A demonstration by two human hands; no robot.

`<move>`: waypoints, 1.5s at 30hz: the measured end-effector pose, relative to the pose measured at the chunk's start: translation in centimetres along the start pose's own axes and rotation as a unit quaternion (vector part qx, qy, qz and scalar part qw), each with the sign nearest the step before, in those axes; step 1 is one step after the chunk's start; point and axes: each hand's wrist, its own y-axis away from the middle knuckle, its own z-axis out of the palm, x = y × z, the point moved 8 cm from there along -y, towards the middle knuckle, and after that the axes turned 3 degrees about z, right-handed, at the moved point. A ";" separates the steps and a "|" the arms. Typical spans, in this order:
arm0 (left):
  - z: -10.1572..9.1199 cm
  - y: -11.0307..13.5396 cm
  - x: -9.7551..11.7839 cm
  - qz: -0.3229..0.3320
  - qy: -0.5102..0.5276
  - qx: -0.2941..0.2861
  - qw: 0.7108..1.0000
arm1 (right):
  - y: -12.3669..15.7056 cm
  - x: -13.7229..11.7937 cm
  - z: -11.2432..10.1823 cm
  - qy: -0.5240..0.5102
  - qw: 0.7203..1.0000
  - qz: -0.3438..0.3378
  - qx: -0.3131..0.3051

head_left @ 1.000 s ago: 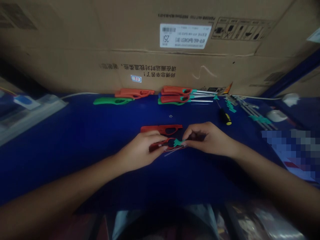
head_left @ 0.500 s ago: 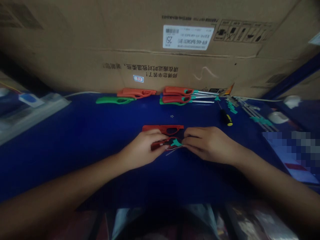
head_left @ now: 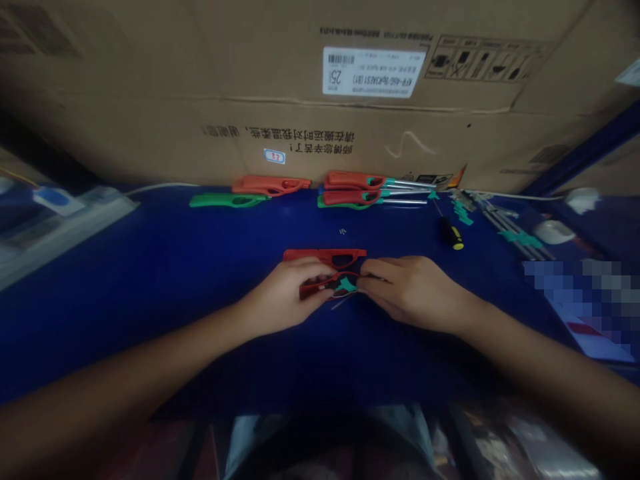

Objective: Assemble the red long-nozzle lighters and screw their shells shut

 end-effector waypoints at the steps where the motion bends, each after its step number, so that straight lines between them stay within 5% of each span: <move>1: 0.0 0.0 0.0 0.000 0.003 -0.005 1.000 | 0.0 0.0 0.0 -0.002 1.000 0.001 -0.001; 19: 0.2 -0.2 0.5 0.007 0.065 -0.076 0.995 | -0.2 -0.4 1.0 -0.020 1.000 0.002 0.011; 30: 0.3 0.0 -0.3 -0.036 0.098 -0.058 0.993 | -0.1 -1.8 0.1 0.026 0.996 -0.073 0.046; 45: 0.2 -0.1 0.0 -0.049 0.130 -0.055 0.989 | -0.3 -2.0 -0.2 0.061 0.993 -0.070 0.079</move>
